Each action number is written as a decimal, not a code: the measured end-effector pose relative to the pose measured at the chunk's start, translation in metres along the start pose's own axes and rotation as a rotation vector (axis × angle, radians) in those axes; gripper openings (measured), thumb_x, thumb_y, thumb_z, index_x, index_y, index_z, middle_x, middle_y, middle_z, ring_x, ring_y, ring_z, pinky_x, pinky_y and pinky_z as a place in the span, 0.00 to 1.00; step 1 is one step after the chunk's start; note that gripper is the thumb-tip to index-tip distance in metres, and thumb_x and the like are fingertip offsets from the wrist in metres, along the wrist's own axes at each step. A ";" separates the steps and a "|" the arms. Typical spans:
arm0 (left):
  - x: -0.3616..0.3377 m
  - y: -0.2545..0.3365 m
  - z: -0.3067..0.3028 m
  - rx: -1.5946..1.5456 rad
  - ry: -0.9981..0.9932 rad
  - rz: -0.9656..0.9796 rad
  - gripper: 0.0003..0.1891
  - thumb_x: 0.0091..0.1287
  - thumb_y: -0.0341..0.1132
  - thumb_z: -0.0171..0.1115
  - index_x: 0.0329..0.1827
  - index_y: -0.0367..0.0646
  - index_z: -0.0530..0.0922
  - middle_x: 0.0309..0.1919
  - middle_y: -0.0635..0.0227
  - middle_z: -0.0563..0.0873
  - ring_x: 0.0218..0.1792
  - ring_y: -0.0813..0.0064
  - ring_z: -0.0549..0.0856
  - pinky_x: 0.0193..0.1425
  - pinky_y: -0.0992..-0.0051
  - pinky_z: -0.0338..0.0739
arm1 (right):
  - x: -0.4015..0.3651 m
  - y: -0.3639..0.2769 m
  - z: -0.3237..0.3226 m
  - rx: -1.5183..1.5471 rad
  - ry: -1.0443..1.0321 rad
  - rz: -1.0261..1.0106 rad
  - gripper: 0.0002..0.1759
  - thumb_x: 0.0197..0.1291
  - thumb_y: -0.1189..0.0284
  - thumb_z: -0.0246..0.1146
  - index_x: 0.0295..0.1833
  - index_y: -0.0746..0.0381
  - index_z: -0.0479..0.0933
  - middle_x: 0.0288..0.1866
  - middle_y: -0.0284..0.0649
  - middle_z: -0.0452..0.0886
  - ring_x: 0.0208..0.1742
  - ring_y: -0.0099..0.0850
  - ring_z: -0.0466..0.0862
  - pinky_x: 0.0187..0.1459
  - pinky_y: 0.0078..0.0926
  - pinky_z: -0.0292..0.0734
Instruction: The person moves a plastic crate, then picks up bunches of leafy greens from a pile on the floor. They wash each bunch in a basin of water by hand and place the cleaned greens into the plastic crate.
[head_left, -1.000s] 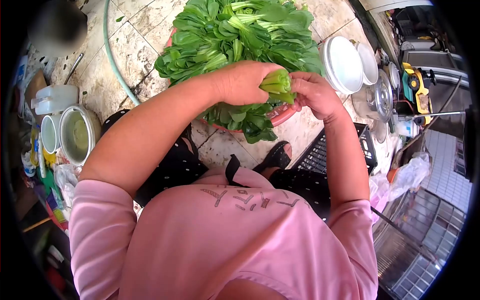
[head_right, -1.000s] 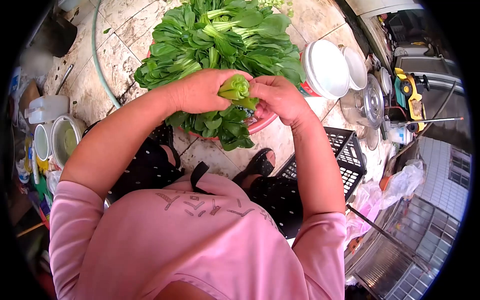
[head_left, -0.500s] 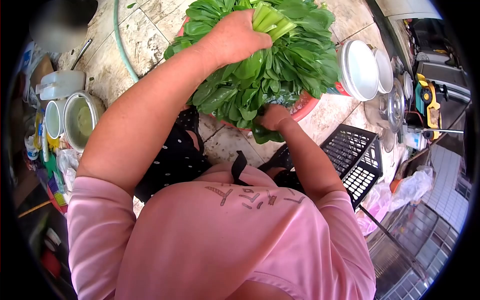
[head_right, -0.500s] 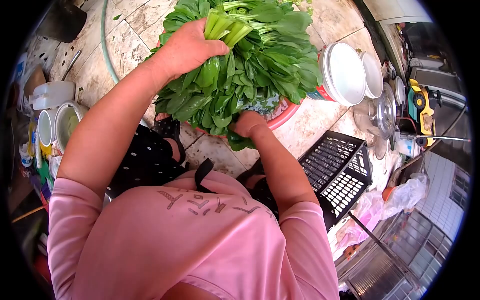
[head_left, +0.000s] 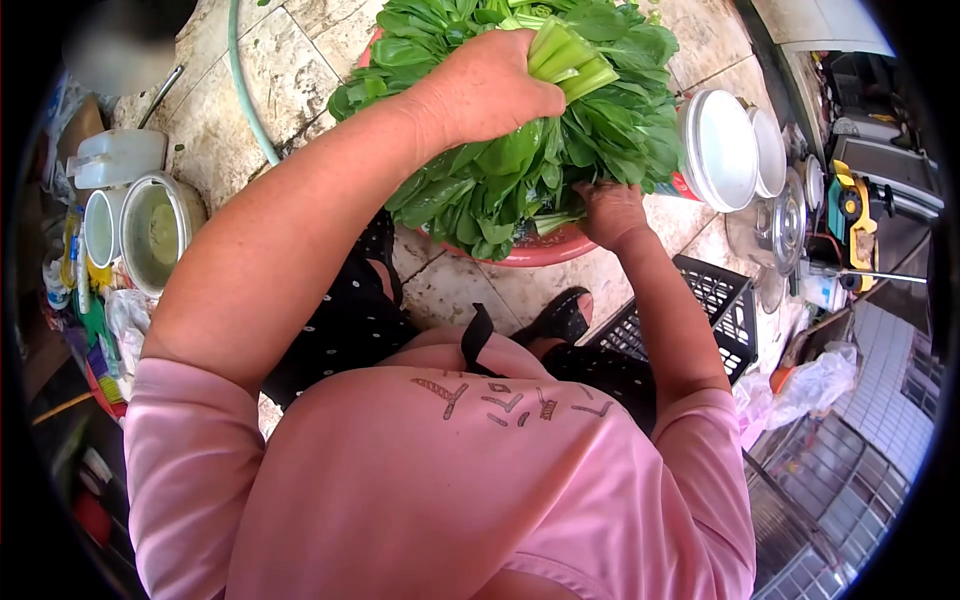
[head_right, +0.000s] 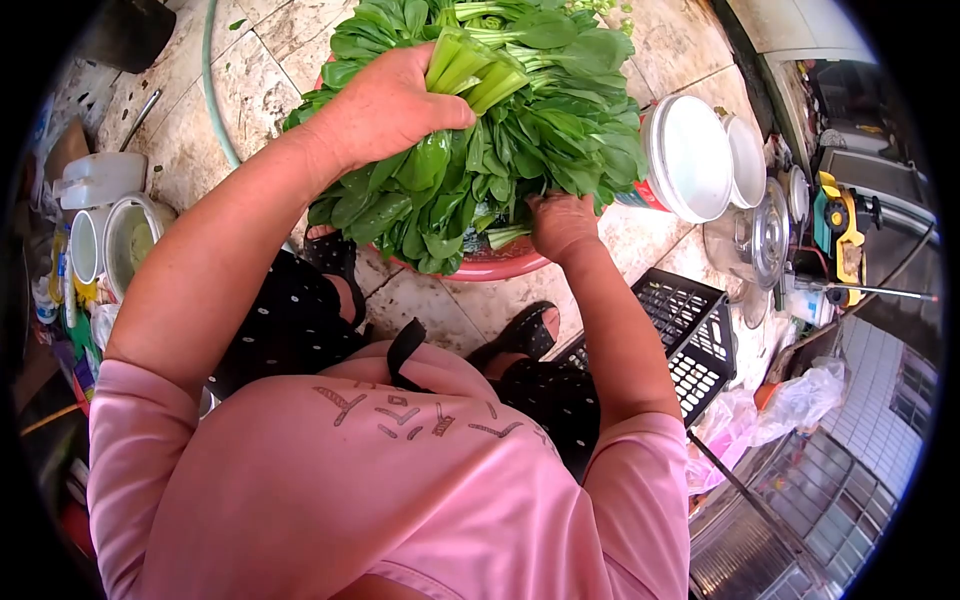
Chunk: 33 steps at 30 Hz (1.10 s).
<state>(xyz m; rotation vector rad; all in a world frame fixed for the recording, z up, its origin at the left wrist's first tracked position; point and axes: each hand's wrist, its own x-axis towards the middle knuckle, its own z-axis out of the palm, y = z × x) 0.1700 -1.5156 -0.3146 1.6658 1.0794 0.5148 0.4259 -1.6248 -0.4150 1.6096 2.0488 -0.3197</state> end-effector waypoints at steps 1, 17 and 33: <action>0.000 0.000 0.000 0.001 0.001 0.003 0.22 0.56 0.35 0.66 0.54 0.36 0.78 0.43 0.63 0.87 0.44 0.73 0.84 0.56 0.73 0.76 | 0.001 -0.008 0.000 -0.001 0.016 0.005 0.27 0.49 0.64 0.67 0.59 0.50 0.78 0.54 0.41 0.80 0.59 0.40 0.77 0.59 0.40 0.69; 0.001 -0.011 0.005 0.074 -0.056 -0.033 0.24 0.56 0.34 0.66 0.56 0.37 0.76 0.43 0.63 0.86 0.44 0.72 0.84 0.55 0.73 0.76 | 0.045 -0.021 0.089 -0.129 -0.080 0.000 0.17 0.51 0.59 0.66 0.47 0.51 0.85 0.59 0.42 0.76 0.65 0.40 0.73 0.60 0.43 0.69; -0.014 -0.020 0.045 -0.159 -0.110 -0.067 0.25 0.55 0.34 0.65 0.57 0.36 0.73 0.47 0.57 0.84 0.49 0.64 0.83 0.58 0.69 0.75 | -0.034 -0.044 -0.078 1.715 0.327 0.064 0.15 0.56 0.74 0.72 0.48 0.64 0.81 0.32 0.28 0.81 0.34 0.18 0.78 0.39 0.16 0.76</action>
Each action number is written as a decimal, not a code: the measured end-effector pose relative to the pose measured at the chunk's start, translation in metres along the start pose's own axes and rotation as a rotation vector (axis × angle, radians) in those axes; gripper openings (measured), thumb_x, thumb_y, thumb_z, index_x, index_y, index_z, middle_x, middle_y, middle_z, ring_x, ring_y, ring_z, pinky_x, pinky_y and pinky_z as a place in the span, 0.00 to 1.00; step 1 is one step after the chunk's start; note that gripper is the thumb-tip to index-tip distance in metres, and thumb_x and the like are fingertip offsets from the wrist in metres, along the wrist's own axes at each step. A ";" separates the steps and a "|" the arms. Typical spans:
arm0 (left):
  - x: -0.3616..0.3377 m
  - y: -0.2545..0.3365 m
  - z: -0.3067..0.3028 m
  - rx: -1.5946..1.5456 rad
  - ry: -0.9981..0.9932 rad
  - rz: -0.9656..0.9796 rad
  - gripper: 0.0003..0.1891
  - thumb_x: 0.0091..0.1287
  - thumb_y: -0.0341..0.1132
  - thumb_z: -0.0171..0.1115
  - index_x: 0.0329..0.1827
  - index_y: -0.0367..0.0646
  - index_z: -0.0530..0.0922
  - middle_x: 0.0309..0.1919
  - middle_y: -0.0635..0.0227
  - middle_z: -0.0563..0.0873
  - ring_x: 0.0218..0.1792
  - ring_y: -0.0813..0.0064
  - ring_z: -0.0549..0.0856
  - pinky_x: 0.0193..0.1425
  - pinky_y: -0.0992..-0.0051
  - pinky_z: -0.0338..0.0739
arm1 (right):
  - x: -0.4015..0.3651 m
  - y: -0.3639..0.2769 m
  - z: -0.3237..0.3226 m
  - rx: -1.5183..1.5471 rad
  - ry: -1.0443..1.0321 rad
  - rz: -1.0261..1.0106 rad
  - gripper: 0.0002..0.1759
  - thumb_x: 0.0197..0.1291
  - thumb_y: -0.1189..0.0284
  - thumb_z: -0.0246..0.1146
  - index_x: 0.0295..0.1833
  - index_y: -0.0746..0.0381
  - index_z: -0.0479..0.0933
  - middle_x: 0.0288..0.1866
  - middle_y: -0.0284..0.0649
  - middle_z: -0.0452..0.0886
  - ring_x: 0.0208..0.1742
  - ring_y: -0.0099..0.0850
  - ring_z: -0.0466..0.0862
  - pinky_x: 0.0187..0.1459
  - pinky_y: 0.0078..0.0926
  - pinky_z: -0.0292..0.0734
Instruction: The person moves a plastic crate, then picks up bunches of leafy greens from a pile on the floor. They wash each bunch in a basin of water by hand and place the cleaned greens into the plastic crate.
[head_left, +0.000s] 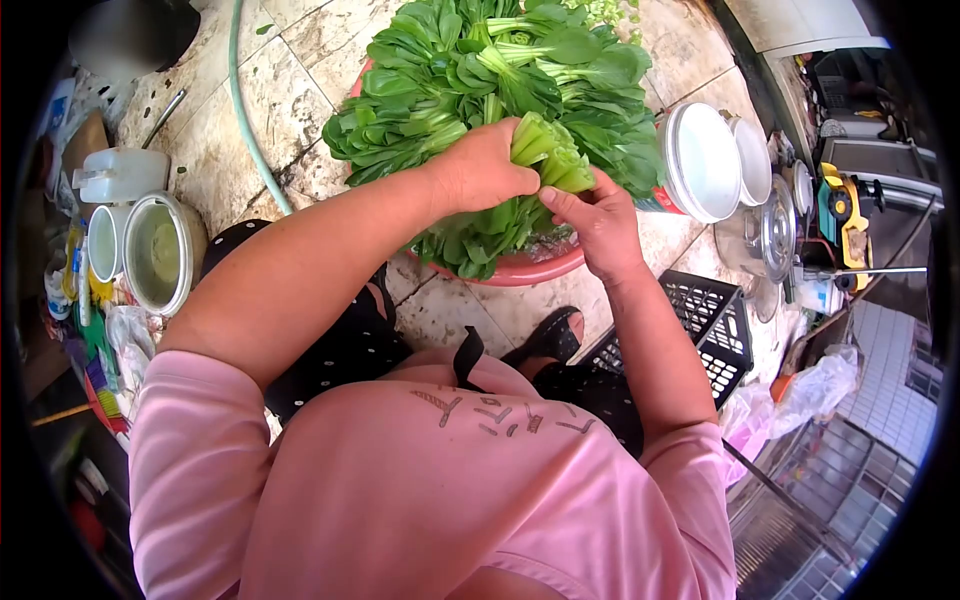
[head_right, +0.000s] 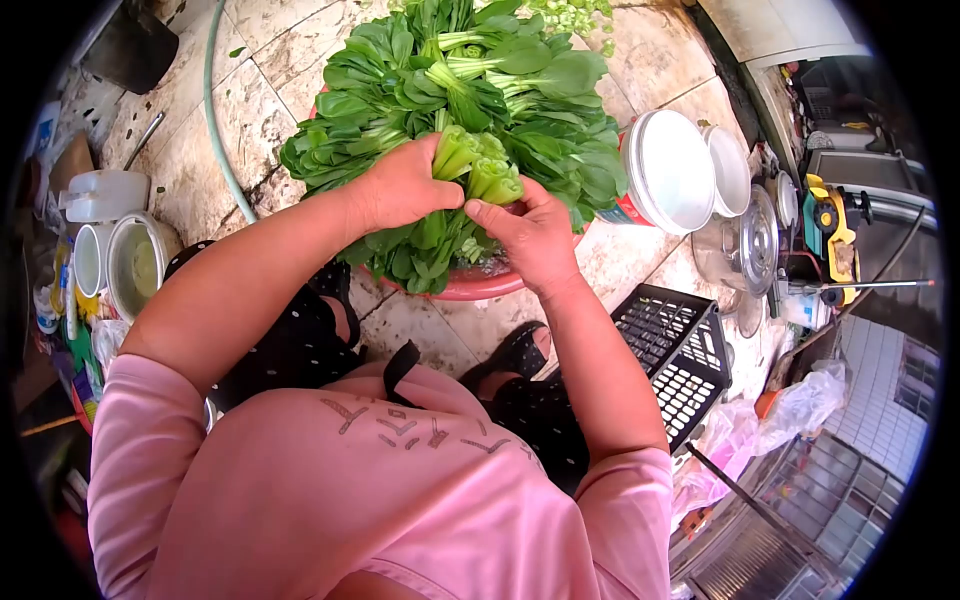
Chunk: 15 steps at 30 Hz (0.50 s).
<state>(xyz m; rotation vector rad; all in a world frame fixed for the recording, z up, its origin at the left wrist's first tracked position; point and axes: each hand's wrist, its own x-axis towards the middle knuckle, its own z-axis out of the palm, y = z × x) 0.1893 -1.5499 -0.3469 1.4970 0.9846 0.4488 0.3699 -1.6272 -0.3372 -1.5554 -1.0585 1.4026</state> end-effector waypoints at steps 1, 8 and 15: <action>-0.003 0.003 0.001 -0.188 -0.069 -0.001 0.29 0.55 0.33 0.65 0.62 0.35 0.70 0.51 0.61 0.82 0.52 0.71 0.81 0.61 0.72 0.73 | 0.002 -0.002 0.005 0.015 0.039 0.019 0.14 0.56 0.74 0.72 0.48 0.63 0.80 0.32 0.28 0.81 0.33 0.17 0.78 0.37 0.15 0.76; 0.003 -0.012 -0.002 -0.235 -0.161 0.170 0.39 0.43 0.31 0.81 0.61 0.39 0.71 0.52 0.65 0.82 0.54 0.74 0.80 0.62 0.72 0.73 | -0.002 -0.014 0.020 0.375 0.096 0.127 0.16 0.59 0.72 0.70 0.50 0.69 0.78 0.38 0.35 0.82 0.35 0.21 0.81 0.35 0.19 0.80; 0.004 -0.004 -0.010 -0.340 -0.128 0.074 0.26 0.44 0.31 0.75 0.50 0.38 0.80 0.41 0.64 0.86 0.42 0.72 0.84 0.53 0.74 0.78 | -0.002 -0.028 0.008 0.453 -0.023 0.123 0.13 0.64 0.73 0.64 0.50 0.69 0.77 0.41 0.40 0.83 0.39 0.26 0.84 0.40 0.22 0.80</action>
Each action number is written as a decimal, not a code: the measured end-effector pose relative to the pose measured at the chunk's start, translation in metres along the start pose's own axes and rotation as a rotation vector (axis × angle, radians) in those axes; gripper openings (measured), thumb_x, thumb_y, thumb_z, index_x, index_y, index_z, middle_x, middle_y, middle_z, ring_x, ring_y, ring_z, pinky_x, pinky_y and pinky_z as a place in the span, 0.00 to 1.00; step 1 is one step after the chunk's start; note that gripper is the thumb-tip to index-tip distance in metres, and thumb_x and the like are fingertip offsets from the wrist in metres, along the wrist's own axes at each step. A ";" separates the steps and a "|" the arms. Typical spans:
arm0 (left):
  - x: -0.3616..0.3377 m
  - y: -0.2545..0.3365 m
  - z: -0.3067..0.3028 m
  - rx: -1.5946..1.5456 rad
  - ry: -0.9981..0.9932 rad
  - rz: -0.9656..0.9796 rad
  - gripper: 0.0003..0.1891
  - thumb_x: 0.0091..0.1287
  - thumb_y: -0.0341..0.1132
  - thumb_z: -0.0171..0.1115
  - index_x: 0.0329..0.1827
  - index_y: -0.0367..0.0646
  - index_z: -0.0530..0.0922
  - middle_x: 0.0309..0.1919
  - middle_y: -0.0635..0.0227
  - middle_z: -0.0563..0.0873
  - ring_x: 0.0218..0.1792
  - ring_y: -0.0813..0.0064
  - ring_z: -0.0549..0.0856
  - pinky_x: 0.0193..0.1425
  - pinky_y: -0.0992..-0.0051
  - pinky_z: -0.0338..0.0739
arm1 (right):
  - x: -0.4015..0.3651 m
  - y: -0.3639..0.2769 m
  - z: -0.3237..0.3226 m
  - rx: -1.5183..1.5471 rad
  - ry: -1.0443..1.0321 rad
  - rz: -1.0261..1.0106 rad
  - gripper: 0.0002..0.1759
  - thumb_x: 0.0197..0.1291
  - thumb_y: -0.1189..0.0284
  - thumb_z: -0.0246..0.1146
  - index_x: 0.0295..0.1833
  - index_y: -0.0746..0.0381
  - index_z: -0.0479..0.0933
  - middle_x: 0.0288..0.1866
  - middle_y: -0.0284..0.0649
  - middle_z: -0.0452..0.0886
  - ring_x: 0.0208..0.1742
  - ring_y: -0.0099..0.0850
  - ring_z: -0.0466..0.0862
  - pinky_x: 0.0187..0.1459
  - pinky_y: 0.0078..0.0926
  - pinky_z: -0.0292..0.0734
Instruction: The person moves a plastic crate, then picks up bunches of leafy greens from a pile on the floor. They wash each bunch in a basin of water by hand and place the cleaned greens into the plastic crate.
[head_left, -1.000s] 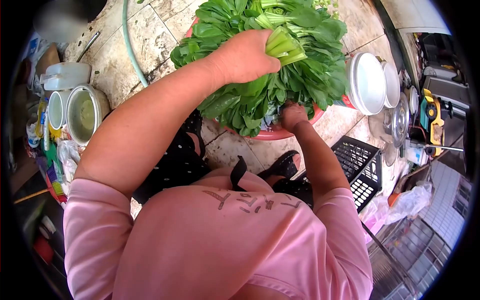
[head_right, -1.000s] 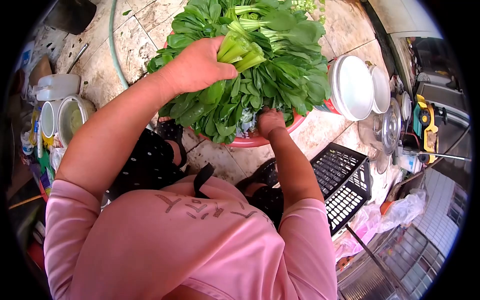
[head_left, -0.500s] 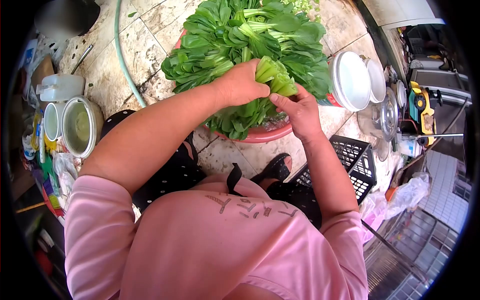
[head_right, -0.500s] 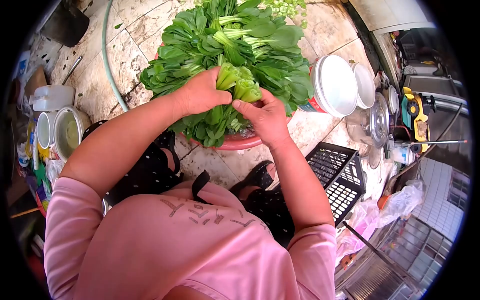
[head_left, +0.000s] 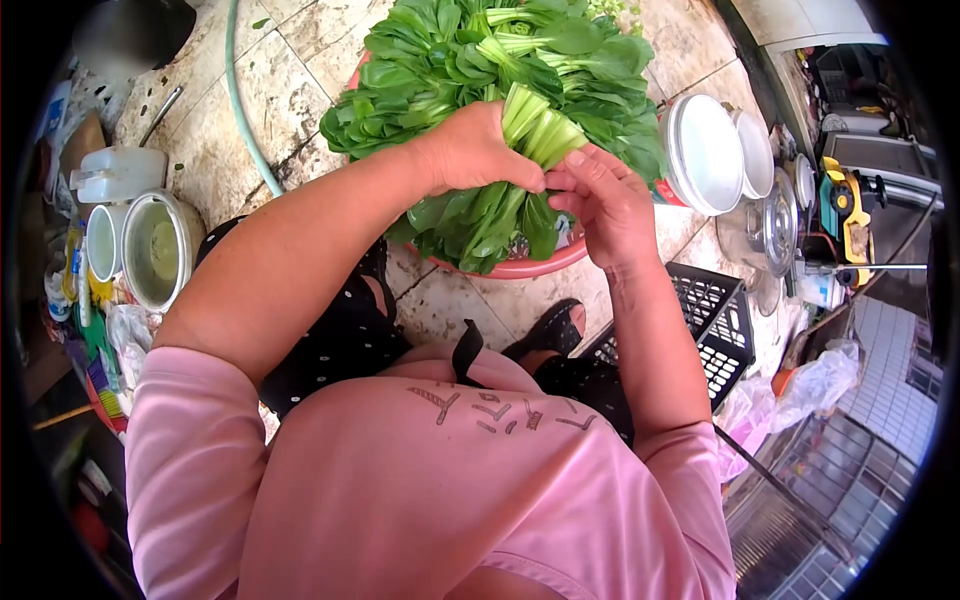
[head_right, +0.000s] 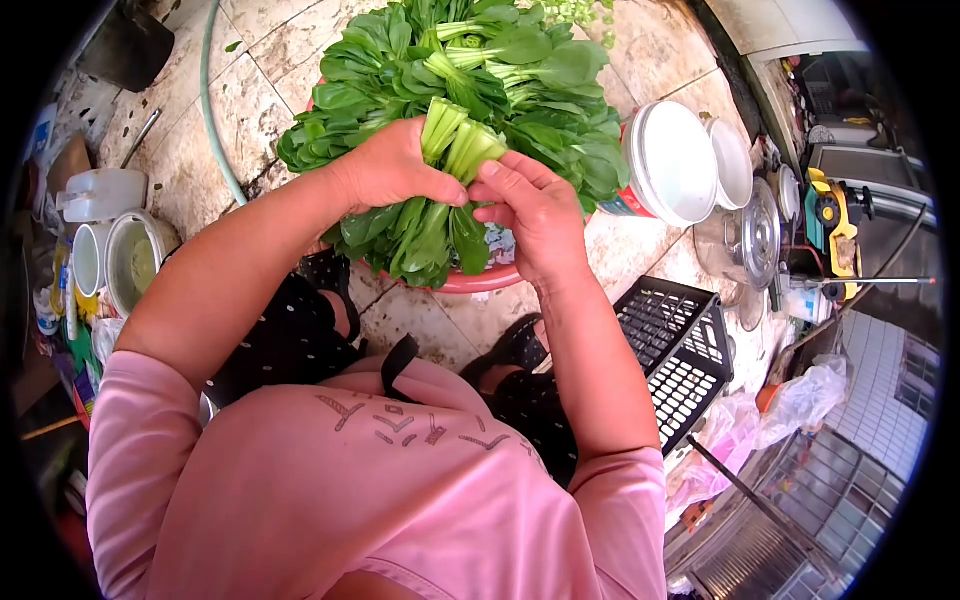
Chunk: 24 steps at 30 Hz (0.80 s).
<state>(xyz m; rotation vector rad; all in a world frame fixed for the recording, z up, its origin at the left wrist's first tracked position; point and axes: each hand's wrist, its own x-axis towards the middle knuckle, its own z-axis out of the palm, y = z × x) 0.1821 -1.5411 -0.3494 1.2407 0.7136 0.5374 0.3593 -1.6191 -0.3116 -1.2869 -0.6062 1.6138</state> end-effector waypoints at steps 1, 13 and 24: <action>0.001 0.002 -0.002 0.036 -0.028 -0.028 0.26 0.44 0.31 0.75 0.49 0.38 0.81 0.40 0.64 0.86 0.42 0.72 0.84 0.52 0.74 0.78 | 0.002 -0.001 -0.001 -0.055 0.056 -0.081 0.16 0.63 0.73 0.64 0.53 0.70 0.77 0.42 0.40 0.83 0.38 0.25 0.83 0.39 0.21 0.80; -0.001 0.035 -0.028 0.165 0.049 -0.097 0.29 0.44 0.30 0.72 0.54 0.38 0.77 0.42 0.66 0.84 0.43 0.75 0.83 0.54 0.74 0.77 | -0.004 0.059 -0.073 -1.397 -0.508 0.317 0.24 0.53 0.71 0.66 0.58 0.62 0.78 0.45 0.47 0.84 0.39 0.37 0.86 0.46 0.31 0.80; -0.002 0.036 -0.045 -0.183 -0.246 -0.068 0.39 0.36 0.34 0.74 0.59 0.38 0.75 0.49 0.61 0.84 0.51 0.66 0.82 0.63 0.68 0.73 | 0.076 0.163 -0.101 -2.126 -0.287 -0.005 0.15 0.56 0.67 0.58 0.48 0.57 0.81 0.55 0.46 0.78 0.54 0.42 0.80 0.53 0.40 0.75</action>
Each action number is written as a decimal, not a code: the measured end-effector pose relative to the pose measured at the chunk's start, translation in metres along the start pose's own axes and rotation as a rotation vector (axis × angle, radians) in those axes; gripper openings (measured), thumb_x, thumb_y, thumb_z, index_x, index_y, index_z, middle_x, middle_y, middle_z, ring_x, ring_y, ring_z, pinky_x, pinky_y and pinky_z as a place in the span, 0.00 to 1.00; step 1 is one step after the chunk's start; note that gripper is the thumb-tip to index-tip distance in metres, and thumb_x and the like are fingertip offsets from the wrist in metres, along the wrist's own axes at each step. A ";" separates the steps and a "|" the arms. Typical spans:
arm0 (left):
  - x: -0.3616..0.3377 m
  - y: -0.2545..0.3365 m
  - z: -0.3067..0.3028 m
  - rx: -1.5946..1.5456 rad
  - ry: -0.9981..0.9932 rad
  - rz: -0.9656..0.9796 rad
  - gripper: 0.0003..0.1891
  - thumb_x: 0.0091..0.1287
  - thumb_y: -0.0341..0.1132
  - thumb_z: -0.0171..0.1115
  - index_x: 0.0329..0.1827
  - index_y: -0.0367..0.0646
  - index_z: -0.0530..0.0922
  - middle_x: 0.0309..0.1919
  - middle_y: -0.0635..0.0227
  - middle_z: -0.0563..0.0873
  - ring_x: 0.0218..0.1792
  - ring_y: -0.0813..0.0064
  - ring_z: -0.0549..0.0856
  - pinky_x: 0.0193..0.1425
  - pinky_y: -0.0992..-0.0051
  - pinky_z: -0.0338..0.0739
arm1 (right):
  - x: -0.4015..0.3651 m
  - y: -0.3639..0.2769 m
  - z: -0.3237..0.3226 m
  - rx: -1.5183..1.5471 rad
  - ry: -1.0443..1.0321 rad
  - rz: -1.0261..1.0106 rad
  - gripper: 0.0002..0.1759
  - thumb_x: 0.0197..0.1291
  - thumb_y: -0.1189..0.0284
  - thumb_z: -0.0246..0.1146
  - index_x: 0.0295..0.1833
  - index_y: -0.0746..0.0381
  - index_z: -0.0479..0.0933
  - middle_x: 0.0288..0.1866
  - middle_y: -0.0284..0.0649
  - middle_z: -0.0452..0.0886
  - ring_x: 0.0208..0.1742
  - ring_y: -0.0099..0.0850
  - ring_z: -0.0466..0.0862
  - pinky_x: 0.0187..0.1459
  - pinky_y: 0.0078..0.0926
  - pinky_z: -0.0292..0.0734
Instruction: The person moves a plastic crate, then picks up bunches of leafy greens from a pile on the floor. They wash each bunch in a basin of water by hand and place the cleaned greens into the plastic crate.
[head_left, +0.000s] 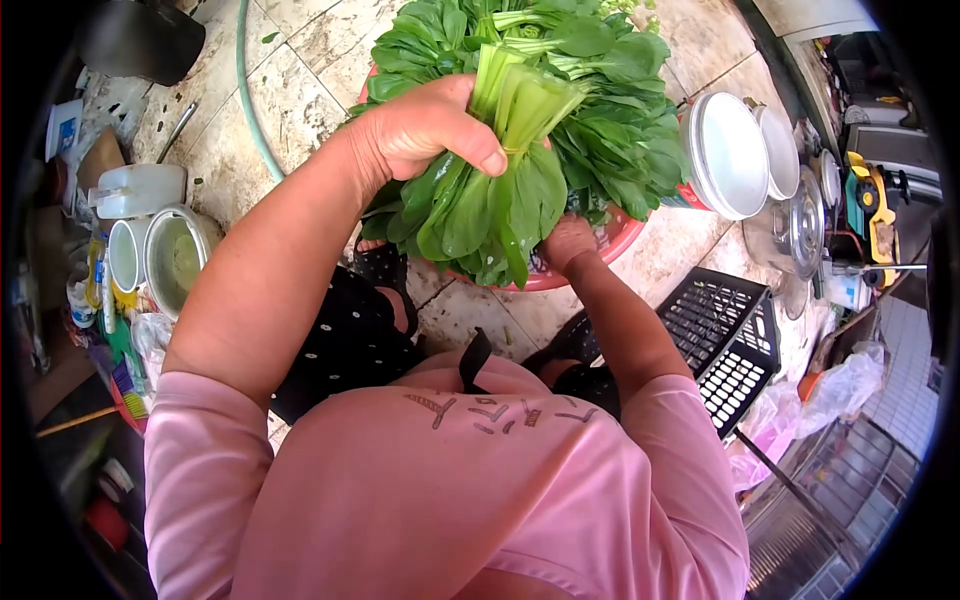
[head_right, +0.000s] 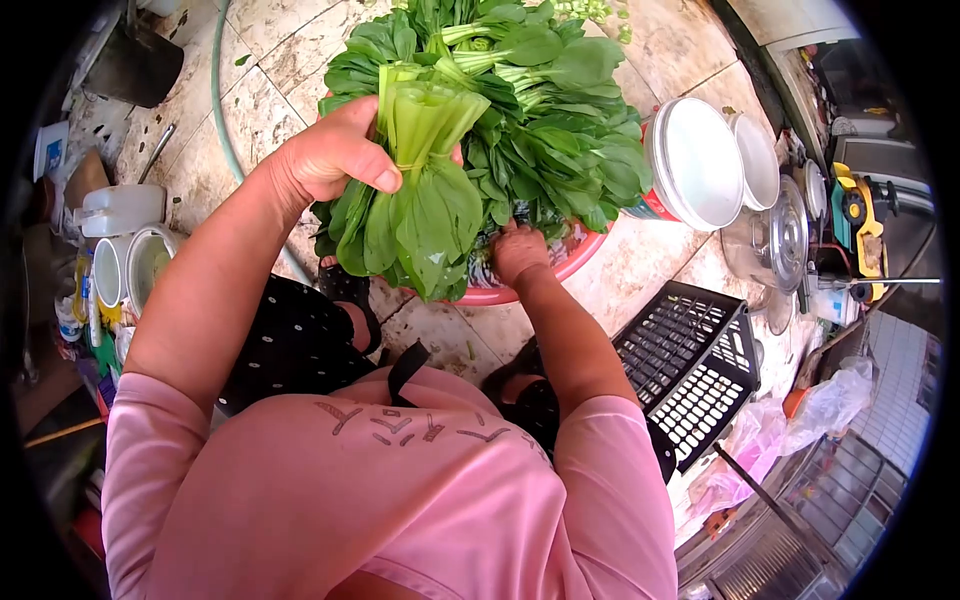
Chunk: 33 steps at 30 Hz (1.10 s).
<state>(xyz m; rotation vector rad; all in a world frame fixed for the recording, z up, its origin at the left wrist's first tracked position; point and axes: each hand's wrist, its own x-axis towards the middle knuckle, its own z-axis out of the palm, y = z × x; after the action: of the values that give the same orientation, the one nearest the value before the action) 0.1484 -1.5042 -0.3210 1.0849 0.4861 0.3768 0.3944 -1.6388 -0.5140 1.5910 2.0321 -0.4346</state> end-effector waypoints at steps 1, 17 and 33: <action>0.000 -0.001 -0.001 -0.024 -0.004 -0.006 0.39 0.36 0.34 0.75 0.59 0.37 0.75 0.49 0.61 0.84 0.51 0.66 0.82 0.63 0.68 0.73 | 0.005 0.000 0.005 0.002 -0.039 0.008 0.15 0.56 0.66 0.59 0.47 0.57 0.83 0.57 0.45 0.78 0.56 0.41 0.80 0.55 0.40 0.74; 0.006 -0.030 0.033 0.147 0.060 -0.190 0.33 0.42 0.22 0.77 0.56 0.40 0.78 0.46 0.68 0.86 0.47 0.75 0.83 0.56 0.72 0.77 | -0.092 0.002 -0.151 1.516 0.115 0.012 0.12 0.67 0.69 0.63 0.52 0.63 0.79 0.38 0.30 0.82 0.34 0.17 0.78 0.37 0.19 0.76; 0.000 -0.019 0.035 0.091 0.283 0.033 0.24 0.51 0.28 0.76 0.53 0.38 0.80 0.42 0.67 0.86 0.42 0.75 0.85 0.52 0.73 0.80 | -0.064 -0.004 -0.207 0.984 0.329 -0.113 0.21 0.62 0.67 0.58 0.59 0.64 0.75 0.49 0.48 0.84 0.49 0.40 0.83 0.53 0.32 0.75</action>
<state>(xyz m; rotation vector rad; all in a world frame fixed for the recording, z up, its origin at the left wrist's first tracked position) 0.1689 -1.5384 -0.3247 1.1339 0.7425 0.5453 0.3608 -1.5781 -0.3088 2.1887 2.3007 -1.4695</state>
